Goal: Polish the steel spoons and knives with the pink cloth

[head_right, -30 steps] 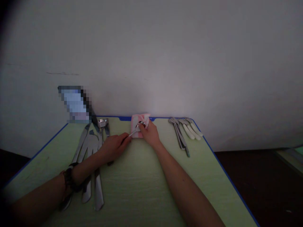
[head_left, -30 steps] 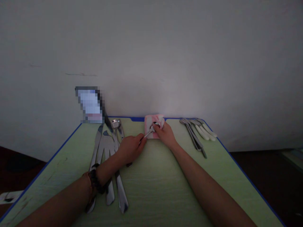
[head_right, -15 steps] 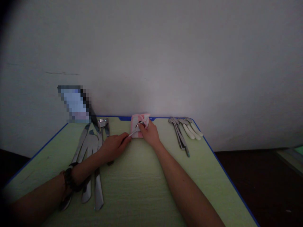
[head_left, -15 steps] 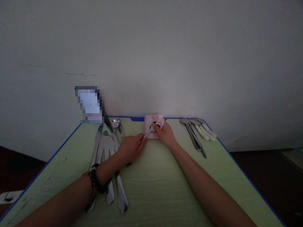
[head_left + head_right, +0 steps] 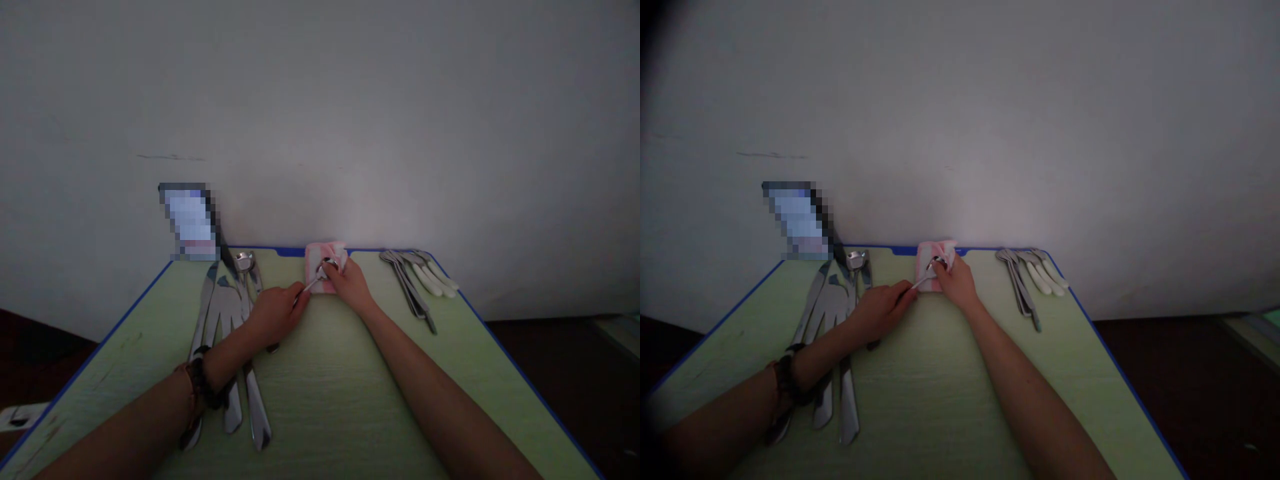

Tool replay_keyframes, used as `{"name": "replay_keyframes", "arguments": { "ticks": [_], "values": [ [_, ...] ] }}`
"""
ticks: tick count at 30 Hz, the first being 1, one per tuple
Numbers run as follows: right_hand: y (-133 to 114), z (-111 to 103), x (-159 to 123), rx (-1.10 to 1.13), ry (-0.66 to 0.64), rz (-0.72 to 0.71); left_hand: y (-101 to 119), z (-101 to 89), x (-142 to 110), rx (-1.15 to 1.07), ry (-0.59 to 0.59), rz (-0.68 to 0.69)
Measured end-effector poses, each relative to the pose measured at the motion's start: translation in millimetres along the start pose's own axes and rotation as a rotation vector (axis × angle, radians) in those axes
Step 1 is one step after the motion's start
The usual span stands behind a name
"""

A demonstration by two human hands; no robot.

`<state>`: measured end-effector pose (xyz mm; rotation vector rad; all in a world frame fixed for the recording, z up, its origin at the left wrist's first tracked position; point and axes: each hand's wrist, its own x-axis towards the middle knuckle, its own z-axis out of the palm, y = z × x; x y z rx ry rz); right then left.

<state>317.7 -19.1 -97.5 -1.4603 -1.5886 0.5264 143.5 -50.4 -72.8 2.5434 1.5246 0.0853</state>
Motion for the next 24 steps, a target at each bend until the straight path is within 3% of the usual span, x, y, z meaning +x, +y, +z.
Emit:
{"name": "replay_keyframes", "arguments": {
  "ticks": [4, 11, 18, 24],
  "values": [
    [2.1, -1.6, 0.4, 0.122, -0.017, 0.026, -1.0, 2.0, 0.1, 0.000, 0.001, -0.003],
    [6.1, -3.0, 3.6, 0.507, 0.093, 0.223, -2.0, 1.1, -0.5, -0.041, -0.020, 0.023],
    [8.5, -4.9, 4.2, 0.818, 0.002, 0.261, -3.0, 5.1, 0.7, -0.084, -0.003, 0.016],
    [2.6, -8.5, 3.9, 1.073, 0.000, 0.328, -3.3, 5.1, 1.0, -0.116, -0.004, 0.012]
  ]
}}
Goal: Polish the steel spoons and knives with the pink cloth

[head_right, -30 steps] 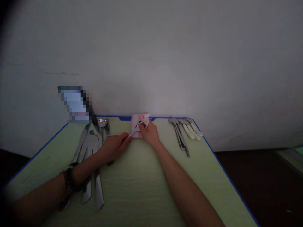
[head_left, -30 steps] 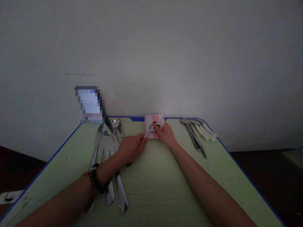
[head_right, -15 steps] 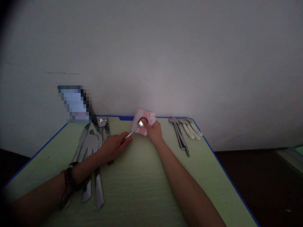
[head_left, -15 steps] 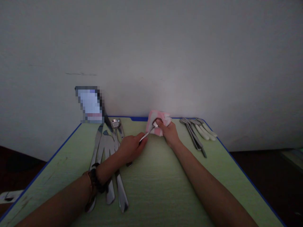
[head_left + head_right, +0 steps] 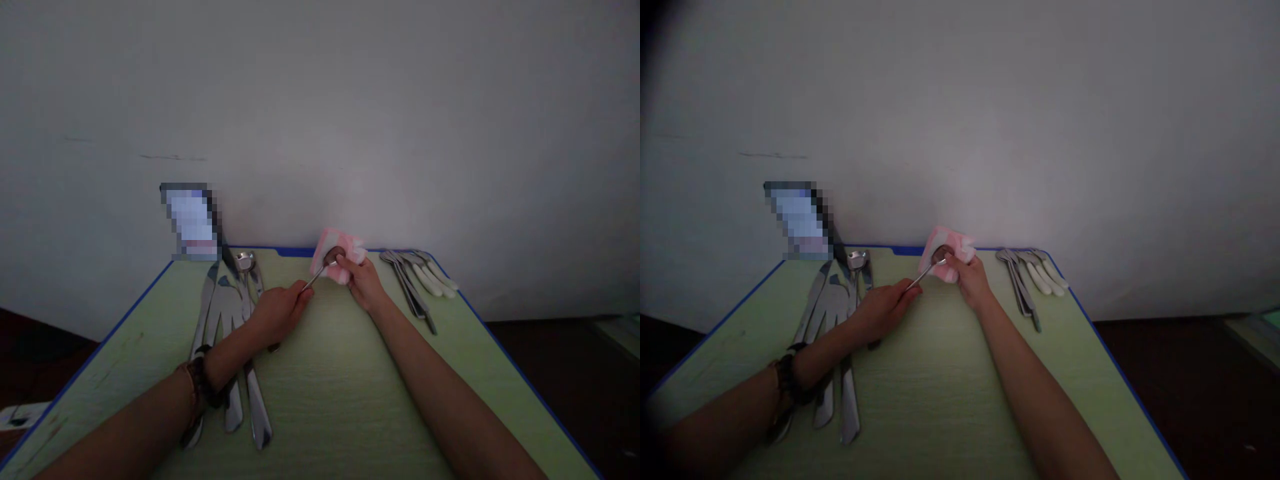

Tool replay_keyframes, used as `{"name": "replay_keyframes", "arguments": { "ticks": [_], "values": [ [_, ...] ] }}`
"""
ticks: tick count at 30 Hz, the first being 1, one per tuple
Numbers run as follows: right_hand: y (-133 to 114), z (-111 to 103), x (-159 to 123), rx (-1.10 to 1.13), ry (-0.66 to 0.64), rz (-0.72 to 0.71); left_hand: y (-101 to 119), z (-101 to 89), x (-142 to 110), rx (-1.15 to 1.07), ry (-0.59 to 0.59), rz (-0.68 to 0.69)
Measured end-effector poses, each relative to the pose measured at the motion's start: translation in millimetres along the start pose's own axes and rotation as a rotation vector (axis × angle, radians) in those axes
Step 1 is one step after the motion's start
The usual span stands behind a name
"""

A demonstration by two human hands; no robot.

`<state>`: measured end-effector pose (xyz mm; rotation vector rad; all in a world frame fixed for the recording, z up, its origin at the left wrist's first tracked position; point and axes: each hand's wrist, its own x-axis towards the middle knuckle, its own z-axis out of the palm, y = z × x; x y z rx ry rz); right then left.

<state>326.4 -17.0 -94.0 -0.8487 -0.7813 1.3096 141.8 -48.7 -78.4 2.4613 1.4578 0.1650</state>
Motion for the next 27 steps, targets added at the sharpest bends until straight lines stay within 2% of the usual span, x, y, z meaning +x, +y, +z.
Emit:
{"name": "replay_keyframes", "arguments": {
  "ticks": [9, 18, 23, 27],
  "values": [
    [-4, -6, 7, 0.267, 0.008, 0.068, -1, -2.0, -2, -0.154, 0.043, -0.017],
    [-6, 1, 3, 0.220, -0.046, 0.055, -2, -0.9, -2, -0.130, 0.036, 0.012],
    [-13, 3, -3, 0.356, -0.100, 0.067, -2, -1.5, -2, -0.136, 0.030, 0.001],
    [-10, -1, 2, 0.412, -0.048, 0.087, -2, -0.3, -2, -0.145, 0.038, 0.013]
  ]
}}
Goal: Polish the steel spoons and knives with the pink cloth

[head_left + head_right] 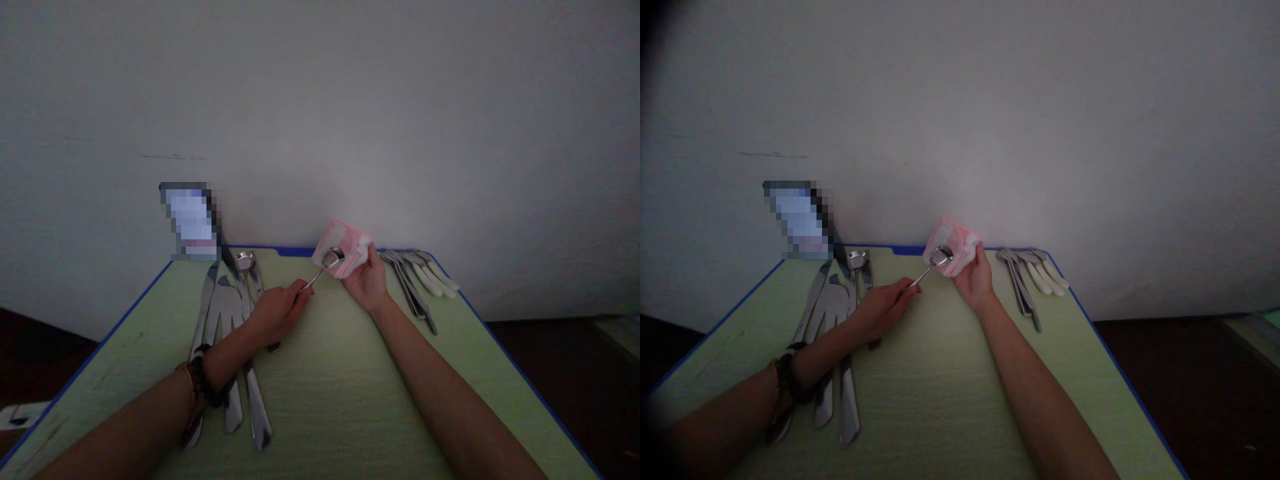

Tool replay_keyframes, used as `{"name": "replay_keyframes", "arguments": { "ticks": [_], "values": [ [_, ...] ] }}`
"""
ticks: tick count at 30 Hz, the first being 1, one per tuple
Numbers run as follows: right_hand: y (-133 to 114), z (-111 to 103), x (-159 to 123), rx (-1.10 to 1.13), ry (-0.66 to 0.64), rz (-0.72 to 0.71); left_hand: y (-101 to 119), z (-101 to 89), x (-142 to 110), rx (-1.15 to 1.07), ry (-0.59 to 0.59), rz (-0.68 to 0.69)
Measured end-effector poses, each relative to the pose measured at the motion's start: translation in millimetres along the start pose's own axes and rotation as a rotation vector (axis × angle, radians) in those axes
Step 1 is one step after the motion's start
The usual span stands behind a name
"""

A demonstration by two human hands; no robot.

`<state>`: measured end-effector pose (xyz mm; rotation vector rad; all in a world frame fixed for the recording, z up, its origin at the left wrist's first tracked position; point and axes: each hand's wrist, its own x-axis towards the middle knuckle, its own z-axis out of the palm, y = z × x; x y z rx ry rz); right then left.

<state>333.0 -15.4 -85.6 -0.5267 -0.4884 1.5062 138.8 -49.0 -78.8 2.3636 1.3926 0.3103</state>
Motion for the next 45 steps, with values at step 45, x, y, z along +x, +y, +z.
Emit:
{"name": "replay_keyframes", "arguments": {
  "ticks": [45],
  "values": [
    [13, -3, -1, -0.566, -0.037, -0.006, 1, -0.9, 0, 0.105, -0.034, 0.019]
  ]
}}
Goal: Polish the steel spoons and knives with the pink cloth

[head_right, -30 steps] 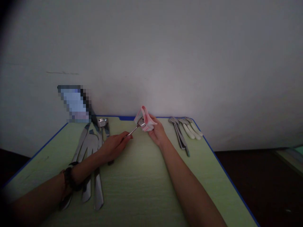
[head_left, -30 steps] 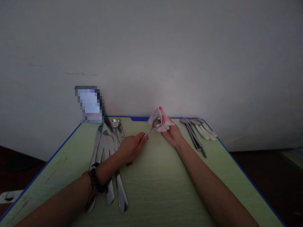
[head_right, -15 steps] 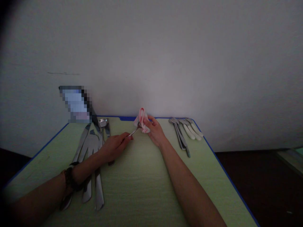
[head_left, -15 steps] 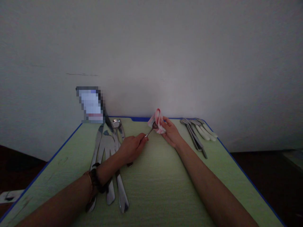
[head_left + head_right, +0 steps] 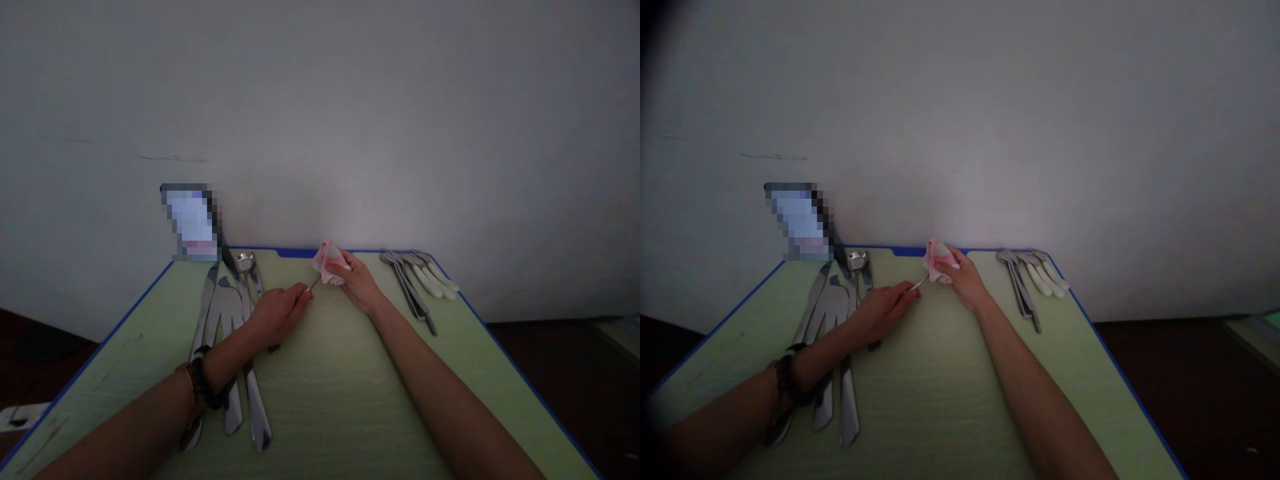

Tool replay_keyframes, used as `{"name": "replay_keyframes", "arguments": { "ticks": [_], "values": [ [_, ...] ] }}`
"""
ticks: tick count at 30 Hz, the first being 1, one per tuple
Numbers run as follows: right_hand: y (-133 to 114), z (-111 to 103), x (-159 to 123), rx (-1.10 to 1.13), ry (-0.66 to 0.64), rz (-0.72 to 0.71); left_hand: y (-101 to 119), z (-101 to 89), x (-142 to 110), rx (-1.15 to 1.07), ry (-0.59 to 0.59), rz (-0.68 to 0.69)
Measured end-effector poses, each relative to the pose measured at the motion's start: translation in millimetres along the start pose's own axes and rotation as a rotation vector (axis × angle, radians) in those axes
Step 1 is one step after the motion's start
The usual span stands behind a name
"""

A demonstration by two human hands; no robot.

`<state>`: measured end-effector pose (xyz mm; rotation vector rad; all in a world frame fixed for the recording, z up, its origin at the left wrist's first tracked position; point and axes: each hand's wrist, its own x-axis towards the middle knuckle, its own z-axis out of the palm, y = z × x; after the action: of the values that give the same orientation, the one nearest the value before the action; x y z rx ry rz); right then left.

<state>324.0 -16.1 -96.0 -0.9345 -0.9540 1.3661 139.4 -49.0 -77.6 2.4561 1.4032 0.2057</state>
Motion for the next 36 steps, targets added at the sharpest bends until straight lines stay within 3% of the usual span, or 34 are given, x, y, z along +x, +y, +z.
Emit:
{"name": "replay_keyframes", "arguments": {
  "ticks": [36],
  "values": [
    [4.7, -0.4, 2.5, -0.083, 0.009, -0.045, 0.3, 0.1, 0.3, -0.001, 0.011, 0.002]
  ]
}}
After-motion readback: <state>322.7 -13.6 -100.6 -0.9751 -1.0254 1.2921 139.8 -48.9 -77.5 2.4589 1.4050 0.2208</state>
